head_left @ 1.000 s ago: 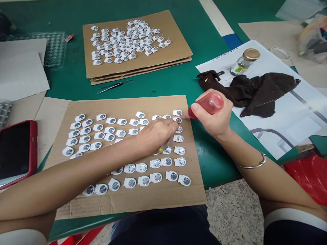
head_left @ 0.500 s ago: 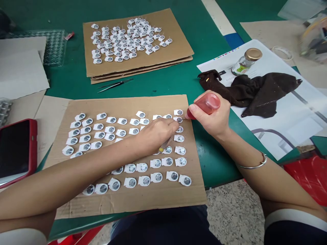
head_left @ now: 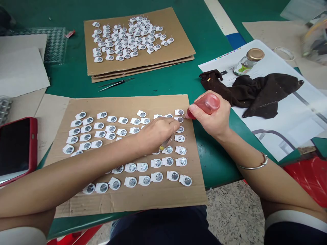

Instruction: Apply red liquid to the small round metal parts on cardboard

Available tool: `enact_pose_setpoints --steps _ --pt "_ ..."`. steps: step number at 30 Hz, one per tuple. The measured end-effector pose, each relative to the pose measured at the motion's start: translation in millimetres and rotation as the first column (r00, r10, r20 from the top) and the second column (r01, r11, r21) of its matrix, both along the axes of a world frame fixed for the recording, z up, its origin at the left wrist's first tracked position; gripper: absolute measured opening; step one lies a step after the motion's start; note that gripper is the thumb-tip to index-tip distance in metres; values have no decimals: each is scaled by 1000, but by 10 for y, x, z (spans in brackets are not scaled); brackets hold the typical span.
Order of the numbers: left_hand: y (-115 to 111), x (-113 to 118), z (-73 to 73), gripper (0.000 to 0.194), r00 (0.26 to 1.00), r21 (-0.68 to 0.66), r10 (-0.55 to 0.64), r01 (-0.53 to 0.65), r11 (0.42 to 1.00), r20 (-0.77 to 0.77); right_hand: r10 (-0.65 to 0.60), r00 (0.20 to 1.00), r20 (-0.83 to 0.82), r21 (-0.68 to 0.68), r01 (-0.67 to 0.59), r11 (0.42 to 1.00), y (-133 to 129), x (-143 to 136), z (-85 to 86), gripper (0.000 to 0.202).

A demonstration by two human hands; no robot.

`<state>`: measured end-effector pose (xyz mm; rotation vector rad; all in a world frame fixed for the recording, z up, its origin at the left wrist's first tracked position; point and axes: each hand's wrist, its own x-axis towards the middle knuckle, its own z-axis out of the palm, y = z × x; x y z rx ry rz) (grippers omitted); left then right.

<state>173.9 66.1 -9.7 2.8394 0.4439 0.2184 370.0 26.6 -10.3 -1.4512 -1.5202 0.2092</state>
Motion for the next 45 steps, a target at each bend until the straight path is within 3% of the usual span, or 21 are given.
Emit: enact_pose_setpoints --steps 10,16,27,45 --pt "53 51 89 13 991 -146 58 -40 989 123 33 999 20 19 -33 999 -19 -1 18 27" --pt "83 36 50 12 983 -200 67 -31 979 172 44 999 29 14 -44 999 -32 -18 28 26" --pt "88 39 177 11 981 -292 137 -91 952 140 34 999 14 -4 -34 999 -37 -14 19 31" --pt "95 34 180 12 980 -321 153 -106 941 125 33 999 -18 -21 -33 999 -39 -17 25 35"
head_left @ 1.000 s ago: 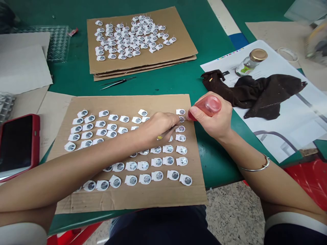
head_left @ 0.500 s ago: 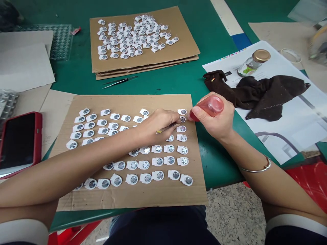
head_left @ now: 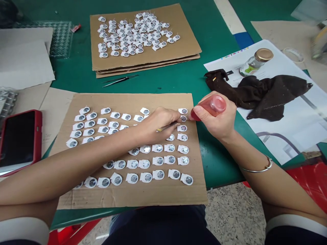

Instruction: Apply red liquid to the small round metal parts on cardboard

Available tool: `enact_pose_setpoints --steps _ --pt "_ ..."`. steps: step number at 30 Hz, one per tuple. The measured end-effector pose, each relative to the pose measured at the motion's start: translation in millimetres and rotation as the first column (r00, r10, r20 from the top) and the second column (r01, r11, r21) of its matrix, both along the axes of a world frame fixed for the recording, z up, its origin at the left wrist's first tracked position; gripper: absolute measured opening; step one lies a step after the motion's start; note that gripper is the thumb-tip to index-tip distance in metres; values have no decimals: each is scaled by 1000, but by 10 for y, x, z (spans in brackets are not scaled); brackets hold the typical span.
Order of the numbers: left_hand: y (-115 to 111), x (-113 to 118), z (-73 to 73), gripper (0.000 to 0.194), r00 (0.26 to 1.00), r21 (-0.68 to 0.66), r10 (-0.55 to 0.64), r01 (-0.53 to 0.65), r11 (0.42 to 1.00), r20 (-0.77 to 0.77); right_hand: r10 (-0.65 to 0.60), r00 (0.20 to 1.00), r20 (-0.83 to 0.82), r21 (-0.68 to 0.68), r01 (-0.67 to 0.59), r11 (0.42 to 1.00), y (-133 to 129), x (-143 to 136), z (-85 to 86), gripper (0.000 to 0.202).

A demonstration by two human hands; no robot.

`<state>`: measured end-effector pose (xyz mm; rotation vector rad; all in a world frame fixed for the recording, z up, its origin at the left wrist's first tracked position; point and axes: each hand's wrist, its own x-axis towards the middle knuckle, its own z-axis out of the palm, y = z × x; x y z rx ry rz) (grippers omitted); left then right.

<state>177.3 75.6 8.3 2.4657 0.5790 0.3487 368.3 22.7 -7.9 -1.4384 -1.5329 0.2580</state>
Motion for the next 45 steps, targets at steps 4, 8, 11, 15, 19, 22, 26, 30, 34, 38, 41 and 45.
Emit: enact_pose_setpoints --steps 4,8,11,15,19,22,26,30,34,38,41,45 --pt "5 -3 -1 12 1000 -10 -8 8 1000 -5 6 1000 0 6 -6 1000 -2 0 -3 33" --pt "17 -11 -18 12 1000 -40 14 -14 999 7 4 1000 13 -4 -4 1000 -4 -5 3 30" --pt "30 -14 -35 11 999 -71 24 -22 997 34 6 1000 18 -7 -6 1000 -3 -9 2 29" --pt "38 -9 -44 9 997 -103 50 -43 994 62 16 1000 7 -7 -16 1000 -2 -10 -5 31" --pt "39 -5 -55 8 996 -114 67 -60 992 64 24 1000 9 -10 -24 1000 -4 -10 -12 31" --pt "45 -7 -64 8 994 -136 81 -71 988 66 22 1000 10 -7 -22 1000 -2 -16 -15 31" --pt "56 -1 -56 8 994 -191 95 -84 978 50 26 1000 11 2 -26 1000 2 -28 -13 30" --pt "65 15 -47 8 989 -264 145 -129 956 41 29 1000 10 11 -29 1000 4 -42 -15 28" --pt "86 28 -46 8 986 -373 160 -132 918 45 45 999 -6 33 -45 998 3 -55 -22 25" --pt "113 34 -48 7 984 -410 167 -124 903 69 54 998 -11 38 -54 998 1 -55 -25 25" --pt "123 41 -49 6 980 -418 185 -141 898 68 56 998 -18 44 -55 998 -1 -54 -24 24" --pt "124 45 -50 5 976 -445 205 -150 883 76 61 998 -25 51 -60 997 -3 -60 -26 24"
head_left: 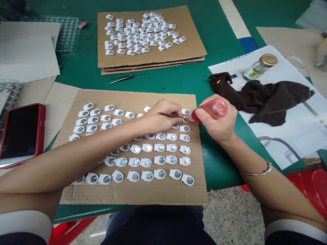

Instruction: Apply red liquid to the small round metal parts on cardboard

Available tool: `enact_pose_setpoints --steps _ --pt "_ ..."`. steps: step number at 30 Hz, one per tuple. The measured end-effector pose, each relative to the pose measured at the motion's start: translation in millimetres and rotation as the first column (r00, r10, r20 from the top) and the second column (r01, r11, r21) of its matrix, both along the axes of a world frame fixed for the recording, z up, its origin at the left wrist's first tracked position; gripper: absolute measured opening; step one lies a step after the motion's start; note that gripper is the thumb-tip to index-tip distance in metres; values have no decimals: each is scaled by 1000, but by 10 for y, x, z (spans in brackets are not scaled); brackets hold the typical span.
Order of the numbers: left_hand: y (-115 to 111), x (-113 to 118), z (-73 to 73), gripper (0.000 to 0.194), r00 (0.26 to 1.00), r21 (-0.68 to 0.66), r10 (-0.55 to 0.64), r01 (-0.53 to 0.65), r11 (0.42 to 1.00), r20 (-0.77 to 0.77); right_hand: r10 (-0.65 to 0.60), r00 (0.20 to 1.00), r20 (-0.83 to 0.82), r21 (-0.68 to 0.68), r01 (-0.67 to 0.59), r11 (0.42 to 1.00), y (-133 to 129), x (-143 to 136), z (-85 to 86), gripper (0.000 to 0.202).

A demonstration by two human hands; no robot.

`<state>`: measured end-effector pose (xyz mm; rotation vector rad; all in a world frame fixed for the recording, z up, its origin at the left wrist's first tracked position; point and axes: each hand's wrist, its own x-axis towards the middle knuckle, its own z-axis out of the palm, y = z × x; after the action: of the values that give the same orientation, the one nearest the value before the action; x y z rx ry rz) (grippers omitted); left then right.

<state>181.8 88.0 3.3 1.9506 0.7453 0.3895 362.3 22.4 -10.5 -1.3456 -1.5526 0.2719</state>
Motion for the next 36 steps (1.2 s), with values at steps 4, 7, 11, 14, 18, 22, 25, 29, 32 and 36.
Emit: enact_pose_setpoints --steps 4,7,11,14,18,22,25,29,32,36 --pt "7 -2 -3 8 1000 -16 -4 4 1000 -3 2 1000 -15 14 -2 1000 3 -9 -2 23" --pt "12 -1 0 10 1000 -35 1 -2 999 -18 9 1000 -16 26 -8 1000 9 -10 1 22" --pt "6 2 7 9 1000 -56 6 -7 998 -13 17 999 -35 25 -16 1000 9 -14 -4 20" --pt "7 5 6 8 1000 -80 16 -15 997 3 6 997 -80 16 -4 1000 1 -27 -7 21" --pt "24 16 -8 10 1000 -76 23 -22 997 2 -8 921 -389 9 13 1000 23 6 29 24" --pt "-34 -3 5 10 999 -14 38 -37 999 26 -32 736 -677 -36 10 999 103 159 92 31" --pt "-169 -68 39 9 999 123 38 -42 991 34 -51 655 -754 -126 -67 990 136 268 127 36" --pt "-353 -171 45 10 999 397 -51 49 916 -6 -44 646 -762 -193 -162 968 102 283 159 30" --pt "-415 -201 10 11 991 501 -119 132 855 -58 -14 673 -740 -190 -189 963 63 217 168 32" --pt "-430 -183 -19 12 985 560 -142 171 810 -96 29 715 -698 -116 -153 981 27 120 175 33"
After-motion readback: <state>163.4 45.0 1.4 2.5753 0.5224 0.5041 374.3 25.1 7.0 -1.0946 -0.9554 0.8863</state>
